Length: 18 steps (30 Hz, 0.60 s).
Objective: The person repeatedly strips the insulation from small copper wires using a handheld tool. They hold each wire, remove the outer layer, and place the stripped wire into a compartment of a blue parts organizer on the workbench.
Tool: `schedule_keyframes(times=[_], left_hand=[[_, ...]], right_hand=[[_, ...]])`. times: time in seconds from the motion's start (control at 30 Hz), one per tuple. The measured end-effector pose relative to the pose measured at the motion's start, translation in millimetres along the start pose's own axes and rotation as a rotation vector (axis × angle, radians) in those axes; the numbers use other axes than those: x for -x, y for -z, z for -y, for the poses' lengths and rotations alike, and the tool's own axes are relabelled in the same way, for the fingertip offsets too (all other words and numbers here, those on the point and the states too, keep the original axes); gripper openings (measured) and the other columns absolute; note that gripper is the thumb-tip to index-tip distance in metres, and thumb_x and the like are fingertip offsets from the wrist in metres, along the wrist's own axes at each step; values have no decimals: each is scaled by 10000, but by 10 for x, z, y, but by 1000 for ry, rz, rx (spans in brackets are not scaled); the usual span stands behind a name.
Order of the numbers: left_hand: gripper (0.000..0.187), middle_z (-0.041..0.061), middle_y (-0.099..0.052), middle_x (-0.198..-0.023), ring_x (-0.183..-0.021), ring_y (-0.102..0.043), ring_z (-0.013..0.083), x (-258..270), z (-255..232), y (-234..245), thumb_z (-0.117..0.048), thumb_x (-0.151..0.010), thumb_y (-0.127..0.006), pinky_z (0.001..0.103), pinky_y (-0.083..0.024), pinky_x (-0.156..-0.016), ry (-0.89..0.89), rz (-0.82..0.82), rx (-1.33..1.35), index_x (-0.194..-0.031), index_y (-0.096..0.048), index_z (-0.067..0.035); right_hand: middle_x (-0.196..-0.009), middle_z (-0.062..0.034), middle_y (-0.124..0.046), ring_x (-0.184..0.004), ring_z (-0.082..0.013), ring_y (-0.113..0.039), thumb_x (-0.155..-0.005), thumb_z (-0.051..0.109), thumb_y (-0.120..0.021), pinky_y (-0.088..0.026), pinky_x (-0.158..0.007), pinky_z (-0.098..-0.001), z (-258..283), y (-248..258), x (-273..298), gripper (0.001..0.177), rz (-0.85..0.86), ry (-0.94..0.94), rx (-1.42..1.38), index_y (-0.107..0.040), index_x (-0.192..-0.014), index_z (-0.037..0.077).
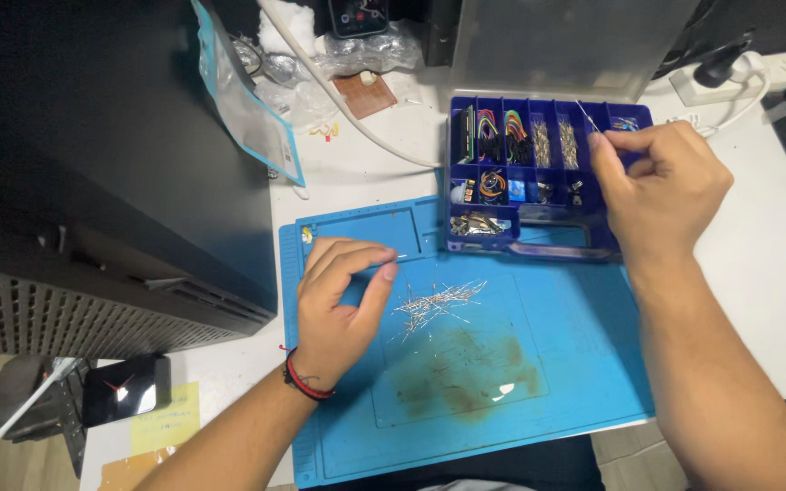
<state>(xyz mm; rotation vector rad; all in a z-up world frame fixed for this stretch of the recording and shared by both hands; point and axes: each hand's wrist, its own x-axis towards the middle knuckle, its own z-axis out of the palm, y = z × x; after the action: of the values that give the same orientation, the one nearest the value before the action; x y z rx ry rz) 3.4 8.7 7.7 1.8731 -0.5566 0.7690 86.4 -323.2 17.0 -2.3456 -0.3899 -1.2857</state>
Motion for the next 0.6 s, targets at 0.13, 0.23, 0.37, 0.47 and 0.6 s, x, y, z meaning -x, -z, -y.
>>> schedule_keyframes(times=[0.13,0.23,0.37,0.47,0.6], left_hand=[[68,62,-741,-1009,-963,-662,233,5,1,-5,-80,-970,-675,344,-516,-907,53,18,4,-1034,-697,-75],[98,61,-733,-1043,-982,-644,238,-9,18,-1,-99,-976,-663,353,-501,-923,60,50,-11,-1068,-688,-78],[108,79,-722,-1051,-970,-648,249,-77,26,90,-69,-975,-647,353,-499,-918,17,-17,-67,-1077,-681,-75],[141,78,-658,-986,-881,-611,204,-129,62,194,-28,-966,-636,309,-495,-796,14,-94,-103,-1095,-678,-67],[71,-8,-422,-728,-643,-445,146,-304,45,365,-79,-952,-643,293,-401,-619,11,212,-167,-951,-673,-143]], right_hand=[[-878,-29,-736,-767,-171,-621,-996,22,-959,-449,-670,-318,-69,-176,-16,184,26,45,155,-803,-924,88],[-885,100,-676,-812,-149,-677,-967,376,-930,-475,-628,-388,-34,-253,-10,222,225,-103,365,-749,-986,247],[-878,24,-667,-878,-230,-694,-1017,190,-904,-504,-692,-429,181,-149,2,407,197,-4,210,-694,-1346,73],[-881,-51,-655,-778,-200,-600,-1095,63,-853,-471,-684,-356,376,-99,79,287,170,126,19,-701,-1328,-8],[-752,6,-586,-600,-122,-531,-1024,84,-814,-422,-593,-272,633,-94,209,178,292,265,-135,-776,-1190,32]])
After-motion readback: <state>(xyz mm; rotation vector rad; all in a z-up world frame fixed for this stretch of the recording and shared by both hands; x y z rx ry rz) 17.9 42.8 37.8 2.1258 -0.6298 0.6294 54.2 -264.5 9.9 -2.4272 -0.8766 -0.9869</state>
